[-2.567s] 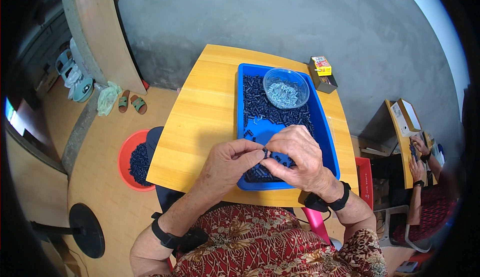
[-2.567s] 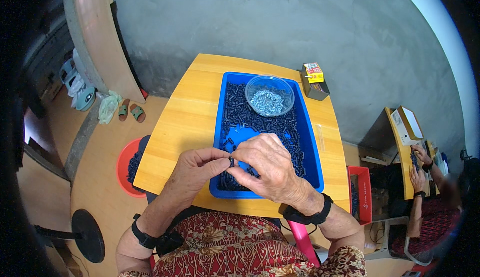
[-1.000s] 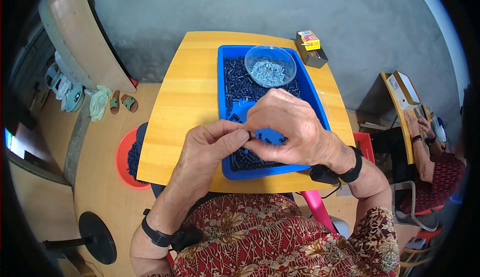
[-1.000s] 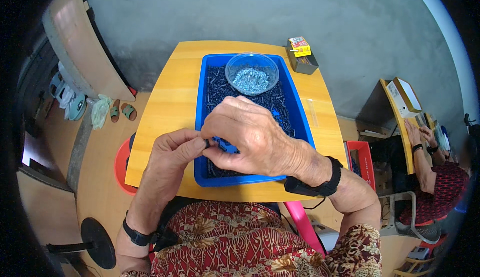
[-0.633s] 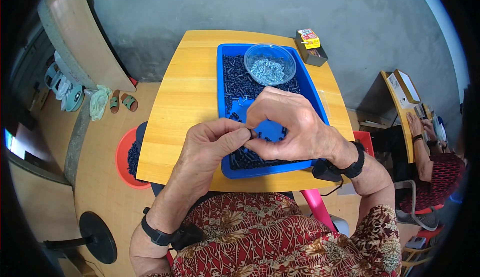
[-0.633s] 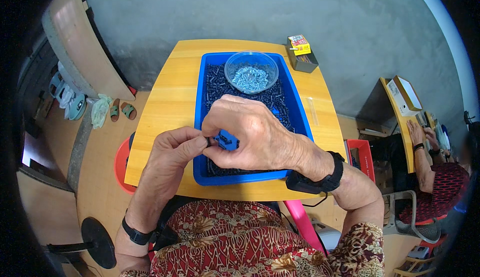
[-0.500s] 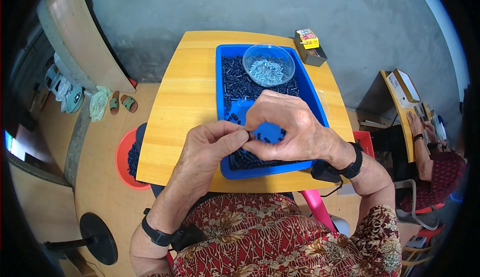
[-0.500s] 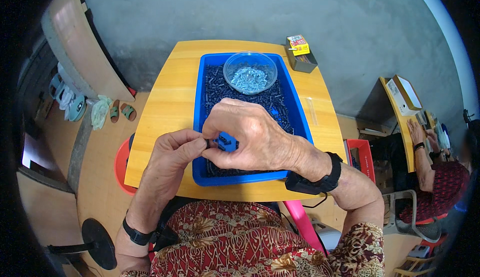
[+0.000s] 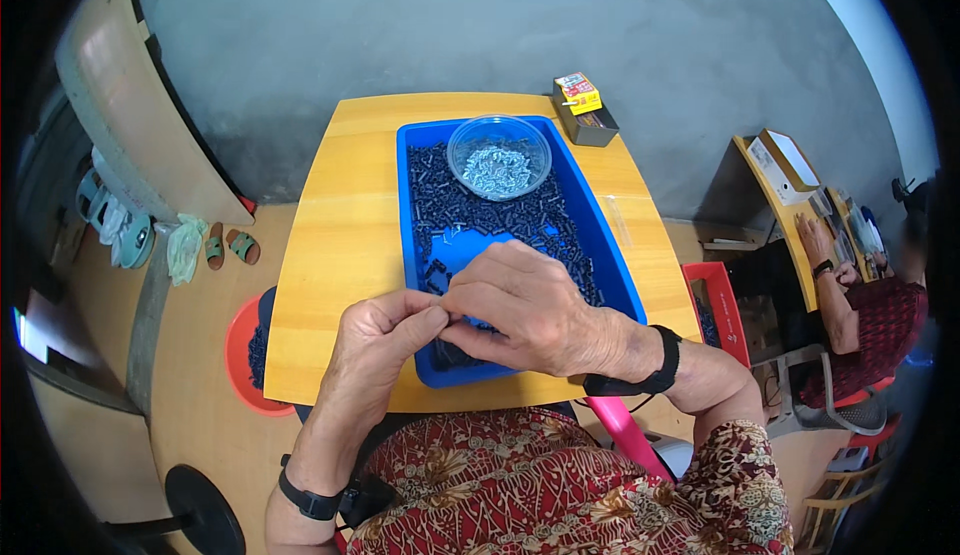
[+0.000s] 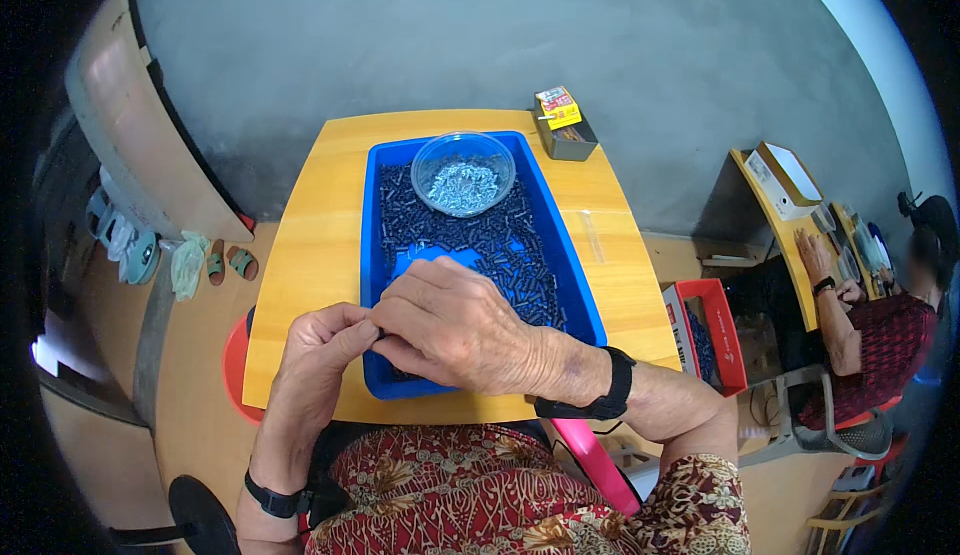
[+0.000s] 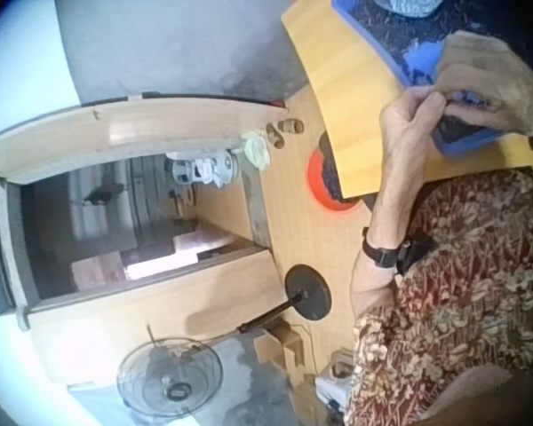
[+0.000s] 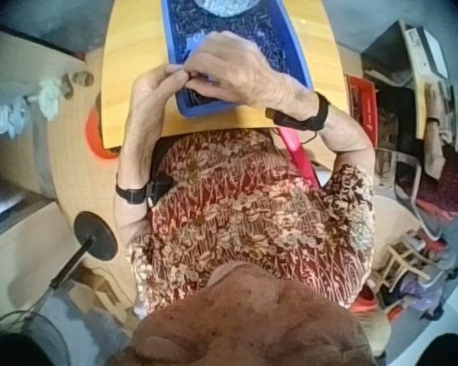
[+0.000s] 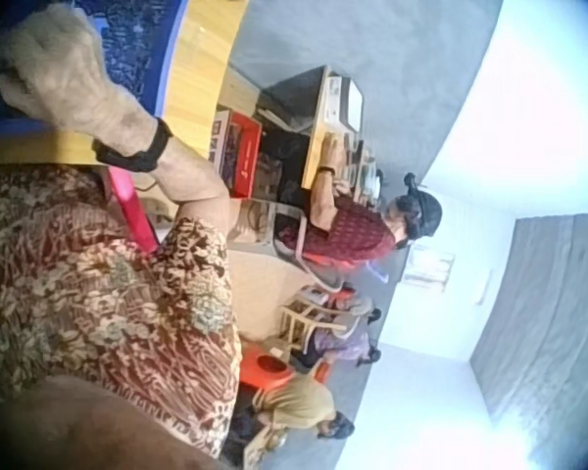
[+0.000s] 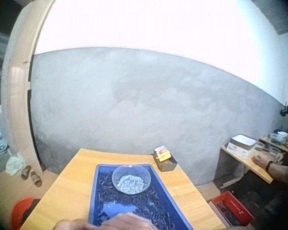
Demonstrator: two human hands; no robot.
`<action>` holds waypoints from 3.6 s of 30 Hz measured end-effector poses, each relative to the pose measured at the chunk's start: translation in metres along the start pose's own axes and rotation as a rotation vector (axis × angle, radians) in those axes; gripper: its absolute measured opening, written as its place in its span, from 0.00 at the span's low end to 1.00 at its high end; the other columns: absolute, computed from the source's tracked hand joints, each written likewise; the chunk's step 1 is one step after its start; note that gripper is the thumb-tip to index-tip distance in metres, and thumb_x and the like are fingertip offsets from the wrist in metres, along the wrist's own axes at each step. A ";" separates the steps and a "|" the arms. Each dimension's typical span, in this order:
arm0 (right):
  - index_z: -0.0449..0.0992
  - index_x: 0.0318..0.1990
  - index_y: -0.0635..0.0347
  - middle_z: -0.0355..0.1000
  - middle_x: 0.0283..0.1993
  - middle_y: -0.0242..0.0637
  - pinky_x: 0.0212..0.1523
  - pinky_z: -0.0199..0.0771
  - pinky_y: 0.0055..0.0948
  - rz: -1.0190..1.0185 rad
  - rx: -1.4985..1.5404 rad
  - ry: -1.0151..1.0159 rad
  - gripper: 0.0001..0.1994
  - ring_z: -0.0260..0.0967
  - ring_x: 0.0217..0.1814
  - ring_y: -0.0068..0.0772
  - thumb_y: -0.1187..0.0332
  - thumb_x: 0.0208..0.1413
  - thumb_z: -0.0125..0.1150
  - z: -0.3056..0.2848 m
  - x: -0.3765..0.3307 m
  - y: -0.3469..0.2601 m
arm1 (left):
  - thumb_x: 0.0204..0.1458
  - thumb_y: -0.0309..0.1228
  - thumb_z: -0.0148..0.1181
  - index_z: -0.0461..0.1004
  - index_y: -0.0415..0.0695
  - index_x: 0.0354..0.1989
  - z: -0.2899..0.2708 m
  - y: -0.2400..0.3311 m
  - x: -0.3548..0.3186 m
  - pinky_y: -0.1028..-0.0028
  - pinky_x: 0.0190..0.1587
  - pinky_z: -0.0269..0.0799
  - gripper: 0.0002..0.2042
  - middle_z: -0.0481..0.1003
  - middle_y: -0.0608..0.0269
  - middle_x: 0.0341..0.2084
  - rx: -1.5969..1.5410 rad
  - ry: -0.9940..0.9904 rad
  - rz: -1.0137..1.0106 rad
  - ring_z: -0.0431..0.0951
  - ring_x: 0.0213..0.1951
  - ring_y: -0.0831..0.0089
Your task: Inserting small black plastic pins into a blue component at a workstation.
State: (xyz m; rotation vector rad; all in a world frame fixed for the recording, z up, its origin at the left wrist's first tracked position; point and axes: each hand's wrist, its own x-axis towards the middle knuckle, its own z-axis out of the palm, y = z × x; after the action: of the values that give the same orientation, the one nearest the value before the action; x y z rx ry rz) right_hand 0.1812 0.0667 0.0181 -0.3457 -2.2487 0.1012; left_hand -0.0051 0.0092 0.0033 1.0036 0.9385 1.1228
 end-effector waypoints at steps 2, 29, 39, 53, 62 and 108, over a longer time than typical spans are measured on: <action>0.72 0.32 0.59 0.68 0.31 0.35 0.34 0.68 0.34 0.007 0.008 -0.015 0.11 0.68 0.34 0.38 0.72 0.40 0.68 -0.001 -0.001 0.000 | 0.55 0.31 0.61 0.79 0.36 0.39 0.000 0.000 -0.002 0.78 0.43 0.69 0.10 0.79 0.64 0.32 0.014 0.026 -0.003 0.75 0.34 0.80; 0.74 0.35 0.62 0.71 0.31 0.36 0.36 0.68 0.34 0.051 0.076 -0.051 0.11 0.69 0.35 0.39 0.73 0.42 0.68 -0.017 -0.003 0.005 | 0.55 0.26 0.61 0.78 0.36 0.40 0.003 -0.001 -0.003 0.81 0.41 0.71 0.07 0.79 0.63 0.33 0.013 0.028 -0.016 0.76 0.36 0.81; 0.76 0.37 0.67 0.74 0.31 0.47 0.38 0.73 0.39 0.617 -0.026 -0.360 0.09 0.73 0.35 0.47 0.69 0.53 0.62 -0.077 -0.014 0.063 | 0.55 0.26 0.60 0.76 0.35 0.38 0.002 -0.006 0.002 0.76 0.44 0.73 0.07 0.79 0.57 0.33 0.110 0.088 0.100 0.80 0.36 0.74; 0.75 0.38 0.65 0.75 0.38 0.48 0.45 0.73 0.42 0.458 -0.169 -0.837 0.08 0.73 0.43 0.50 0.76 0.49 0.59 -0.051 -0.024 0.109 | 0.57 0.26 0.57 0.75 0.35 0.38 0.004 -0.010 -0.001 0.82 0.38 0.70 0.06 0.80 0.60 0.29 0.303 0.087 0.144 0.78 0.34 0.80; 0.75 0.44 0.64 0.76 0.37 0.46 0.45 0.75 0.37 0.630 0.055 -1.041 0.12 0.75 0.43 0.43 0.77 0.50 0.59 -0.042 -0.009 0.095 | 0.57 0.27 0.58 0.76 0.36 0.38 0.005 -0.008 0.001 0.81 0.38 0.70 0.06 0.79 0.61 0.29 0.337 0.084 0.106 0.77 0.33 0.81; 0.80 0.41 0.62 0.75 0.34 0.27 0.33 0.66 0.14 0.884 0.728 -0.212 0.07 0.65 0.33 0.10 0.75 0.55 0.63 -0.036 -0.007 0.010 | 0.57 0.28 0.59 0.76 0.36 0.40 0.012 -0.003 -0.003 0.78 0.43 0.72 0.08 0.79 0.62 0.31 0.104 -0.051 0.075 0.77 0.36 0.80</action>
State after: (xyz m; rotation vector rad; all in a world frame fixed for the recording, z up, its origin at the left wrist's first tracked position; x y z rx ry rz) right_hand 0.2151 0.0728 0.0346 -0.9110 -1.9182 1.4152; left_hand 0.0067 0.0036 0.0045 1.1553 0.9320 1.1144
